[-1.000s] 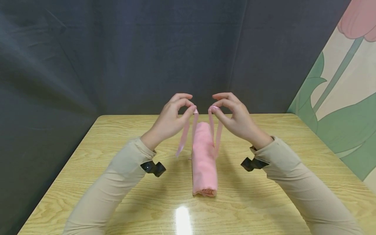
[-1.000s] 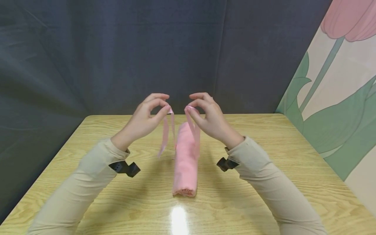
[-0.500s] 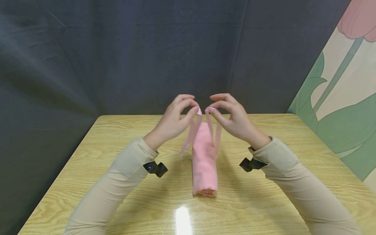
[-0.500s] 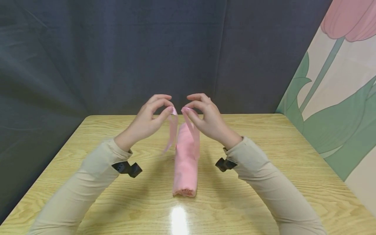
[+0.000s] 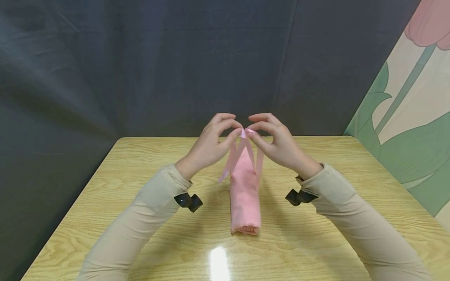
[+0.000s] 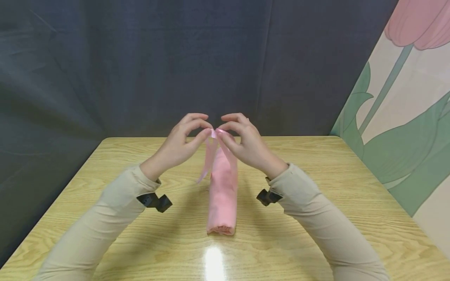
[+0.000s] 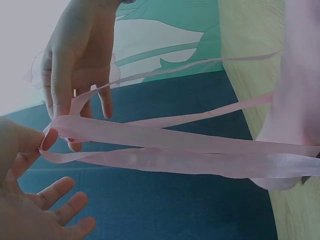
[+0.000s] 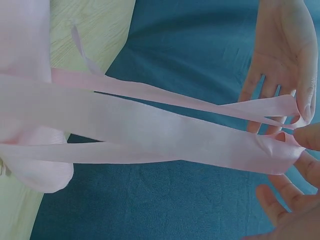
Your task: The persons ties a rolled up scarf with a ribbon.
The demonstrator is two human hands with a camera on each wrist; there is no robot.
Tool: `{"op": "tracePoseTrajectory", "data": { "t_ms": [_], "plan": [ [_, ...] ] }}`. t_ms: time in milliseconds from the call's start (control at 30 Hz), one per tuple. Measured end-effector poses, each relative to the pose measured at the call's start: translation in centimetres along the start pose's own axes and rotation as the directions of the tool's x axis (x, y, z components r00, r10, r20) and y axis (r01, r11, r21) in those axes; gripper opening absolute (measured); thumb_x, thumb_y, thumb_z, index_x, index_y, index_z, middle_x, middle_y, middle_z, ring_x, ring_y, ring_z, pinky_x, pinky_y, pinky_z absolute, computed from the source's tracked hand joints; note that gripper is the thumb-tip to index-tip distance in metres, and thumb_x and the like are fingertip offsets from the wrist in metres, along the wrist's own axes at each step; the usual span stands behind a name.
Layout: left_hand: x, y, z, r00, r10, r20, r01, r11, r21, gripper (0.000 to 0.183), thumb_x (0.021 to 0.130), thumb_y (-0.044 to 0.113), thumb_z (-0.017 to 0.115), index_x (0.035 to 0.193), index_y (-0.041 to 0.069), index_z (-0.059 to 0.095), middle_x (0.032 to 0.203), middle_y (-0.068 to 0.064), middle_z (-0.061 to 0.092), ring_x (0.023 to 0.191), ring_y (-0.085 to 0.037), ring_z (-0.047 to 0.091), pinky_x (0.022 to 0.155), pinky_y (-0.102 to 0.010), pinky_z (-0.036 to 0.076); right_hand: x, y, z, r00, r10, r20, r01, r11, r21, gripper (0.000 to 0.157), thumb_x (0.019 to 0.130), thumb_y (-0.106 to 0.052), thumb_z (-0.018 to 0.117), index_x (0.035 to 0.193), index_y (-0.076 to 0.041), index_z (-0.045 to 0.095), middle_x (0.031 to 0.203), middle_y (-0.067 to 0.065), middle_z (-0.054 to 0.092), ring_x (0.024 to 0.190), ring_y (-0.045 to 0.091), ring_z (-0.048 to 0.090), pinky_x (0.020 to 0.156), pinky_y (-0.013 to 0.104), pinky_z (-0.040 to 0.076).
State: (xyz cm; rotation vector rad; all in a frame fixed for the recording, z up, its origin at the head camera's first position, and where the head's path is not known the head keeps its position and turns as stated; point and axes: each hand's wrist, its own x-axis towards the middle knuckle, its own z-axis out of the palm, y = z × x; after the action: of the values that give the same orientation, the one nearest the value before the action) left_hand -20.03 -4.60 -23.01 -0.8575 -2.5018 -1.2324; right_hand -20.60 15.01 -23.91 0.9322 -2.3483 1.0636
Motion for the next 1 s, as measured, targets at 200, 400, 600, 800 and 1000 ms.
{"op": "tracePoseTrajectory", "data": {
  "t_ms": [200, 400, 600, 800, 1000],
  "plan": [
    [-0.01, 0.21, 0.1, 1.0, 0.009, 0.005, -0.009, 1.0, 0.003, 0.021, 0.096, 0.023, 0.052, 0.105, 0.009, 0.065, 0.138, -0.011, 0.043, 0.13, -0.027, 0.041, 0.103, -0.043, 0.041, 0.03, -0.05, 0.02, 0.999, -0.017, 0.032, 0.017, 1.0, -0.006, 0.017, 0.087, -0.004, 0.062, 0.102, 0.003, 0.066, 0.126, 0.019, 0.052, 0.117, 0.032, 0.051, 0.096, 0.047, 0.043],
    [0.04, 0.36, 0.21, 1.0, 0.004, 0.015, -0.004, 1.0, 0.006, 0.022, 0.096, 0.024, 0.051, 0.106, 0.01, 0.065, 0.138, -0.01, 0.043, 0.131, -0.026, 0.041, 0.102, -0.043, 0.042, -0.02, 0.02, 0.01, 0.996, -0.046, 0.078, 0.046, 0.999, -0.002, 0.021, 0.087, -0.003, 0.062, 0.107, 0.003, 0.065, 0.128, 0.019, 0.05, 0.117, 0.032, 0.05, 0.097, 0.047, 0.042],
    [0.1, 0.28, 0.36, 1.0, 0.002, 0.023, -0.002, 1.0, 0.003, 0.023, 0.097, 0.024, 0.05, 0.107, 0.01, 0.064, 0.138, -0.01, 0.042, 0.131, -0.027, 0.04, 0.103, -0.044, 0.041, 0.02, -0.01, 0.08, 0.993, -0.055, 0.101, 0.058, 0.998, -0.022, 0.024, 0.084, -0.006, 0.067, 0.107, 0.002, 0.065, 0.128, 0.018, 0.05, 0.119, 0.031, 0.049, 0.096, 0.047, 0.043],
    [0.08, 0.31, 0.64, 1.0, 0.013, 0.019, -0.013, 1.0, -0.003, 0.021, 0.096, 0.025, 0.052, 0.106, 0.011, 0.064, 0.136, -0.009, 0.044, 0.13, -0.025, 0.041, 0.104, -0.045, 0.039, 0.19, -0.17, 0.34, 0.999, -0.023, 0.042, 0.024, 0.999, -0.025, 0.016, 0.083, -0.007, 0.068, 0.097, 0.002, 0.067, 0.123, 0.019, 0.054, 0.116, 0.032, 0.052, 0.097, 0.047, 0.045],
    [0.05, 0.11, 0.76, 1.0, 0.015, -0.008, -0.015, 1.0, 0.006, 0.02, 0.092, 0.027, 0.058, 0.102, 0.009, 0.061, 0.134, -0.009, 0.047, 0.13, -0.022, 0.042, 0.107, -0.044, 0.035, 0.22, -0.12, 0.43, 1.0, 0.008, 0.002, -0.008, 1.0, 0.001, 0.009, 0.085, -0.005, 0.065, 0.089, 0.003, 0.068, 0.121, 0.02, 0.056, 0.115, 0.031, 0.053, 0.097, 0.047, 0.046]
  ]
}}
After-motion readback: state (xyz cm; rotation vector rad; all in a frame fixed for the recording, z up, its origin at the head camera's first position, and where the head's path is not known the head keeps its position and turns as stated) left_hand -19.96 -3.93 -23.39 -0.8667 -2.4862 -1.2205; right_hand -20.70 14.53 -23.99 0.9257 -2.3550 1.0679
